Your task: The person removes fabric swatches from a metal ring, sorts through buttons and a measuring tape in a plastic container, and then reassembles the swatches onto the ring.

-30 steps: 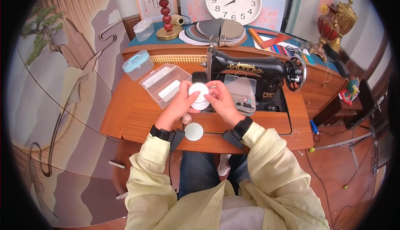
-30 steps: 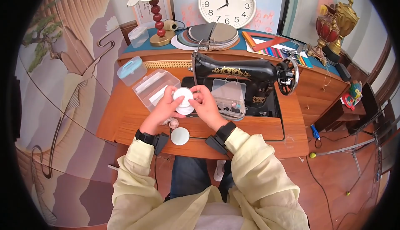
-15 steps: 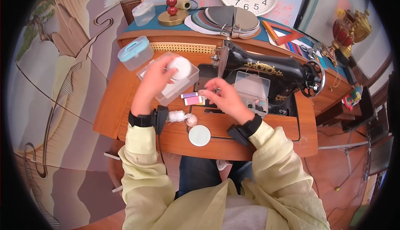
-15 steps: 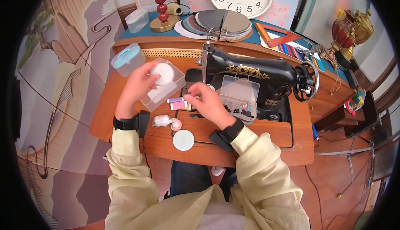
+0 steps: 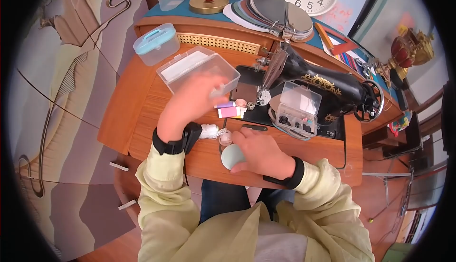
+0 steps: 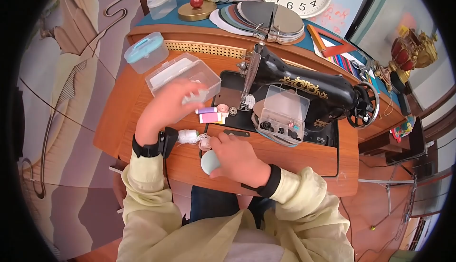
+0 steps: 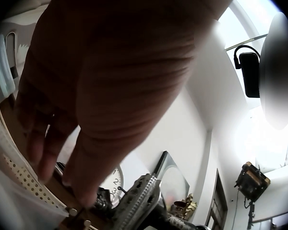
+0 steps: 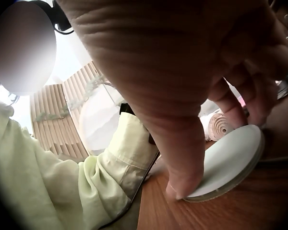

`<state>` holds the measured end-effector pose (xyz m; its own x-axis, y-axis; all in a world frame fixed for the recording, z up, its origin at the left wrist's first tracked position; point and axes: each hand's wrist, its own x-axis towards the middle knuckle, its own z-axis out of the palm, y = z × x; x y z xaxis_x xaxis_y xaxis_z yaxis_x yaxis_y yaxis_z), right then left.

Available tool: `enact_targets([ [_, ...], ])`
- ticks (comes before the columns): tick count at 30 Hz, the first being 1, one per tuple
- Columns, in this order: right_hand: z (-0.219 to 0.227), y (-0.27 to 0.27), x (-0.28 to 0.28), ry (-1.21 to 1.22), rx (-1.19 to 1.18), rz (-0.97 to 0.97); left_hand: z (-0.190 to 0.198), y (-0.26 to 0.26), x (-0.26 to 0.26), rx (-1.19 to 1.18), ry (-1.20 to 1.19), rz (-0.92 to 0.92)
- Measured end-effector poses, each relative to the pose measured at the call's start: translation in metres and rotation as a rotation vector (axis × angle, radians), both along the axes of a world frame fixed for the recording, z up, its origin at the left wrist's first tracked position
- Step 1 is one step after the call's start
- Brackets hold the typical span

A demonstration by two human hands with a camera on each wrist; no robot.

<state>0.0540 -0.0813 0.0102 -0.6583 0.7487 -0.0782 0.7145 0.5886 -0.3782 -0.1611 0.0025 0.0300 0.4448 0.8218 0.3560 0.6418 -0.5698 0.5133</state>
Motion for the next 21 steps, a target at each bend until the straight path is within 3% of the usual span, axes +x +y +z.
enact_targets([
  [3, -0.011, 0.009, 0.002, 0.080, -0.083, -0.005, 0.007, -0.008, 0.014, -0.395, -0.094, -0.328],
  [6, -0.011, 0.014, 0.008, 0.167, -0.213, -0.026, -0.002, -0.006, 0.023, -0.443, -0.043, -0.372],
  [9, 0.008, 0.021, 0.027, 0.295, -0.352, -0.039, -0.013, -0.002, 0.024, -0.442, 0.003, -0.301],
  [13, 0.026, 0.036, 0.046, 0.358, -0.175, -0.217, -0.021, -0.005, 0.017, -0.382, 0.109, -0.303],
  [16, 0.044, 0.050, 0.040, 0.544, -0.122, -0.334, -0.025, -0.013, 0.023, -0.368, 0.146, -0.315],
  [19, 0.035, 0.073, 0.023, 0.731, -0.015, -0.293, -0.033, -0.020, 0.030, -0.401, 0.182, -0.300],
  [21, 0.029, 0.089, 0.007, 0.830, -0.097, -0.257, -0.030, -0.023, 0.031, -0.429, 0.210, -0.281],
])
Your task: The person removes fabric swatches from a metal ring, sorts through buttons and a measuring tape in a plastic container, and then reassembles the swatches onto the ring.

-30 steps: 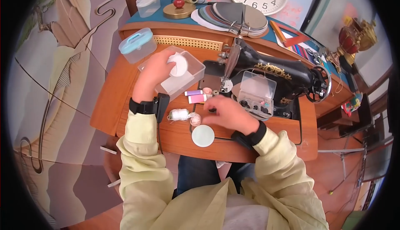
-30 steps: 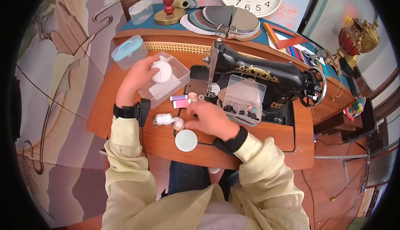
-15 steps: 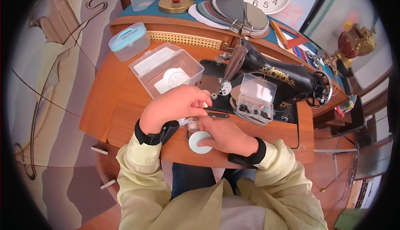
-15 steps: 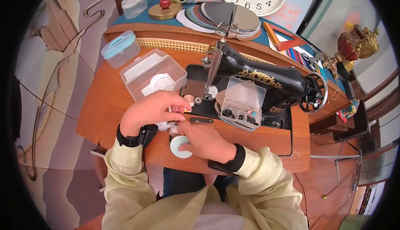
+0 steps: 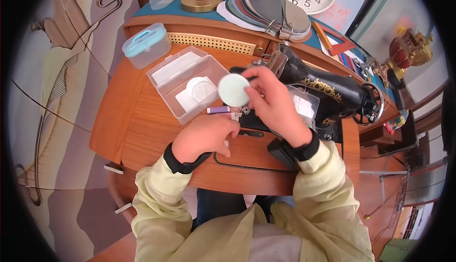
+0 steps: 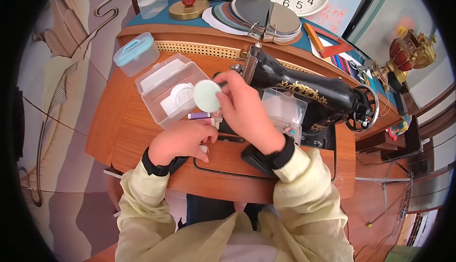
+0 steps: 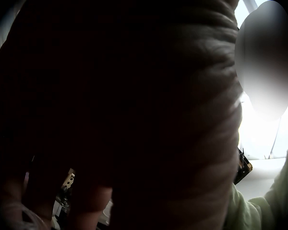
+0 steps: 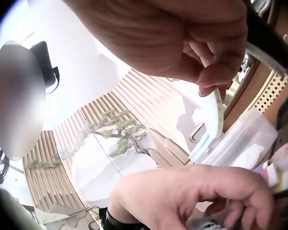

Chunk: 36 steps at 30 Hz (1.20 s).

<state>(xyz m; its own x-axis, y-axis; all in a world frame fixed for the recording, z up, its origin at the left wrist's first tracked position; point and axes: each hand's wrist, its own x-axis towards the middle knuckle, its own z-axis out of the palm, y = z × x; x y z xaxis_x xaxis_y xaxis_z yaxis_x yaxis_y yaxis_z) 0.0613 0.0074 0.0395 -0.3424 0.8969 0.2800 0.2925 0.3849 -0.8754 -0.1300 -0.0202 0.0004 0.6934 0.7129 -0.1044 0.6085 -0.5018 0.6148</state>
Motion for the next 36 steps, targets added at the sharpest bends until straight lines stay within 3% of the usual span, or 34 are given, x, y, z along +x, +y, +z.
enact_targets([
  [3, -0.002, 0.014, -0.025, 0.163, -0.204, 0.089, -0.005, 0.003, -0.001, 0.011, 0.026, -0.005],
  [6, -0.010, 0.019, -0.030, 0.099, -0.259, 0.066, -0.009, 0.004, -0.001, -0.002, 0.042, 0.017],
  [10, -0.030, 0.016, -0.014, -0.187, -0.012, -0.022, -0.011, 0.007, -0.003, -0.016, 0.027, 0.046],
  [13, -0.037, 0.011, -0.003, -0.415, 0.071, 0.057, -0.008, 0.010, -0.004, -0.070, -0.002, 0.058],
  [16, -0.044, 0.008, -0.003, -0.448, 0.132, 0.111, 0.004, 0.012, -0.009, -0.052, -0.078, 0.029],
  [23, -0.046, 0.004, -0.010, -0.389, 0.155, 0.179, 0.013, 0.016, -0.017, -0.192, -0.273, 0.034],
  [28, -0.037, 0.002, -0.008, -0.212, 0.136, 0.099, 0.009, 0.018, -0.016, -0.177, -0.528, 0.258],
  [31, -0.010, -0.008, -0.007, -0.071, -0.222, 0.130, 0.018, 0.018, -0.011, -0.146, -0.617, 0.392],
  [36, -0.017, -0.007, -0.010, -0.046, -0.313, 0.095, 0.014, 0.021, -0.005, -0.162, -0.794, 0.464],
])
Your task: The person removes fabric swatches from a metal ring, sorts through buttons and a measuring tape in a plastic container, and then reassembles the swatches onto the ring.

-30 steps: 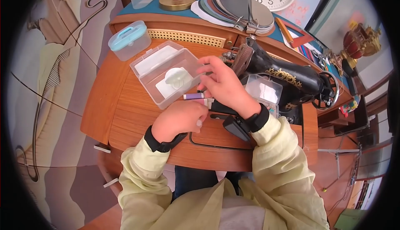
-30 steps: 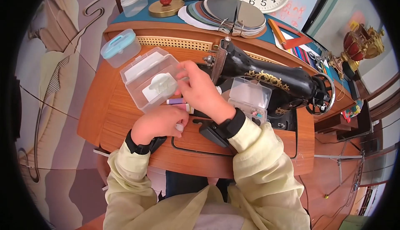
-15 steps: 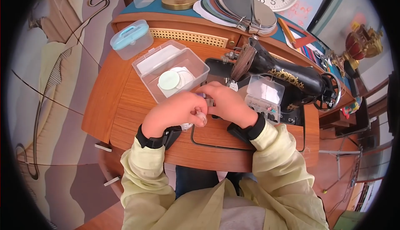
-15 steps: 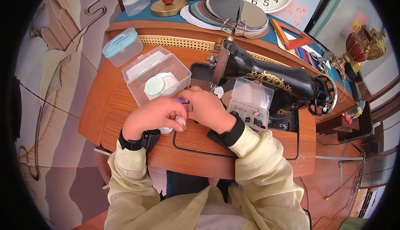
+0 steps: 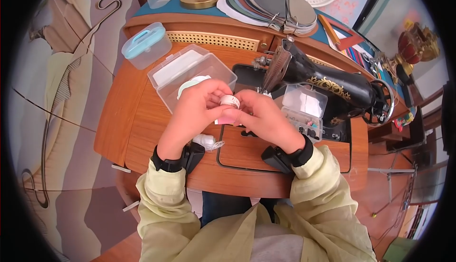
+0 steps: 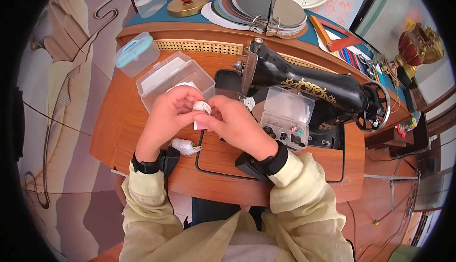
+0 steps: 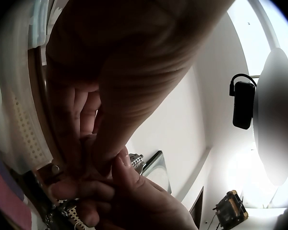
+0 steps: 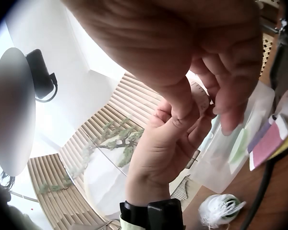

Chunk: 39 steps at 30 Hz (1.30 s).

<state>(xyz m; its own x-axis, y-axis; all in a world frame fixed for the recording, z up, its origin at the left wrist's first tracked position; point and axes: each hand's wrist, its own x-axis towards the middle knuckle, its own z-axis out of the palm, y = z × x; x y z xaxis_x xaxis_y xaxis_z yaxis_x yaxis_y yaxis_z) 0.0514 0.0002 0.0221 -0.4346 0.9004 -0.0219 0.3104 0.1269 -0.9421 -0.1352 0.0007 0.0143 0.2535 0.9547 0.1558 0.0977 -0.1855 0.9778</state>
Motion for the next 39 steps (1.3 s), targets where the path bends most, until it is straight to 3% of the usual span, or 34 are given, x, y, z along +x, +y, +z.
enact_targets([
  [5, -0.004, 0.008, 0.006, 0.102, 0.074, -0.037, 0.005, -0.001, 0.003, 0.032, 0.123, 0.019],
  [10, -0.010, 0.012, 0.008, 0.188, 0.165, -0.041, 0.002, -0.001, 0.004, -0.015, 0.015, 0.000],
  [13, 0.000, 0.009, 0.008, 0.060, 0.289, -0.053, 0.001, 0.001, 0.004, 0.003, 0.005, -0.005],
  [22, -0.001, 0.006, 0.005, 0.167, 0.255, -0.055, -0.001, 0.003, 0.000, 0.010, 0.032, 0.037],
  [26, -0.005, 0.012, 0.011, 0.009, 0.440, -0.099, -0.002, 0.005, -0.005, 0.126, 0.154, 0.166],
  [28, 0.000, 0.013, 0.013, -0.065, 0.492, -0.163, 0.000, 0.007, -0.009, 0.148, 0.093, 0.231],
  [32, 0.004, 0.011, 0.011, 0.070, 0.380, -0.146, 0.001, 0.008, -0.014, 0.125, 0.051, 0.284],
  [39, 0.003, 0.010, 0.007, 0.456, 0.123, -0.094, -0.007, 0.009, -0.010, 0.127, 0.149, 0.125],
])
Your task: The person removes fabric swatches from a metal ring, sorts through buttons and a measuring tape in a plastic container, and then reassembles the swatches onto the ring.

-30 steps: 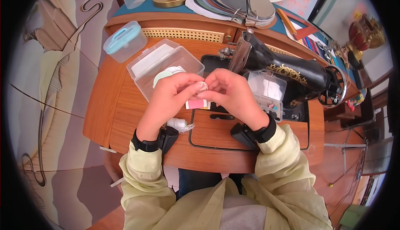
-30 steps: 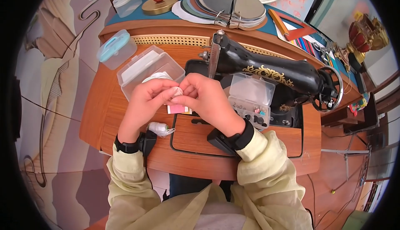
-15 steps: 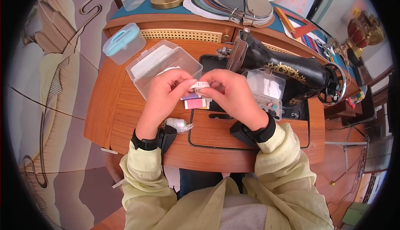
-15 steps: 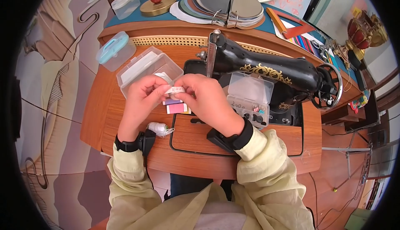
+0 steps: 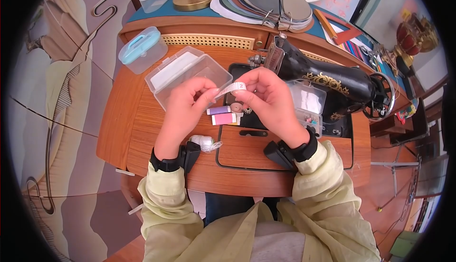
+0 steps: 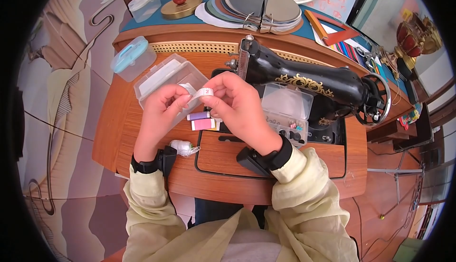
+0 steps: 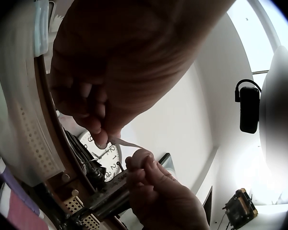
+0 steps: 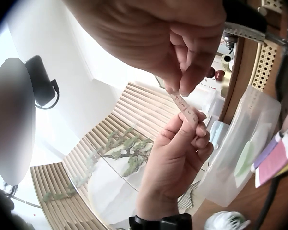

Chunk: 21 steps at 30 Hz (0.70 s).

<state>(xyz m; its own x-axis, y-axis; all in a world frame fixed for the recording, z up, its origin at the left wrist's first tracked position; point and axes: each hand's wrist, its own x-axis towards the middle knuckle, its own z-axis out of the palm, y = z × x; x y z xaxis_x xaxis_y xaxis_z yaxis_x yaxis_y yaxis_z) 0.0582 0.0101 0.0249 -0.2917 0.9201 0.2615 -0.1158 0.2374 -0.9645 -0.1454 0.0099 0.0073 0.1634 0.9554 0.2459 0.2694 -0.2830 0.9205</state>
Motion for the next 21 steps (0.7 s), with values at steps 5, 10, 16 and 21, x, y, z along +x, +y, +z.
enact_targets([
  [5, -0.005, 0.000, -0.001, 0.046, -0.033, 0.056, 0.014, -0.004, 0.010, 0.234, 0.091, 0.028],
  [10, -0.007, -0.002, -0.005, 0.048, 0.044, 0.078, 0.017, -0.008, 0.009, 0.121, -0.031, -0.084],
  [16, -0.002, -0.003, -0.007, 0.117, 0.000, 0.062, 0.015, -0.007, 0.010, 0.061, -0.108, -0.107],
  [21, -0.005, -0.002, -0.002, -0.012, -0.005, 0.049, 0.008, -0.004, 0.011, 0.178, -0.077, -0.055],
])
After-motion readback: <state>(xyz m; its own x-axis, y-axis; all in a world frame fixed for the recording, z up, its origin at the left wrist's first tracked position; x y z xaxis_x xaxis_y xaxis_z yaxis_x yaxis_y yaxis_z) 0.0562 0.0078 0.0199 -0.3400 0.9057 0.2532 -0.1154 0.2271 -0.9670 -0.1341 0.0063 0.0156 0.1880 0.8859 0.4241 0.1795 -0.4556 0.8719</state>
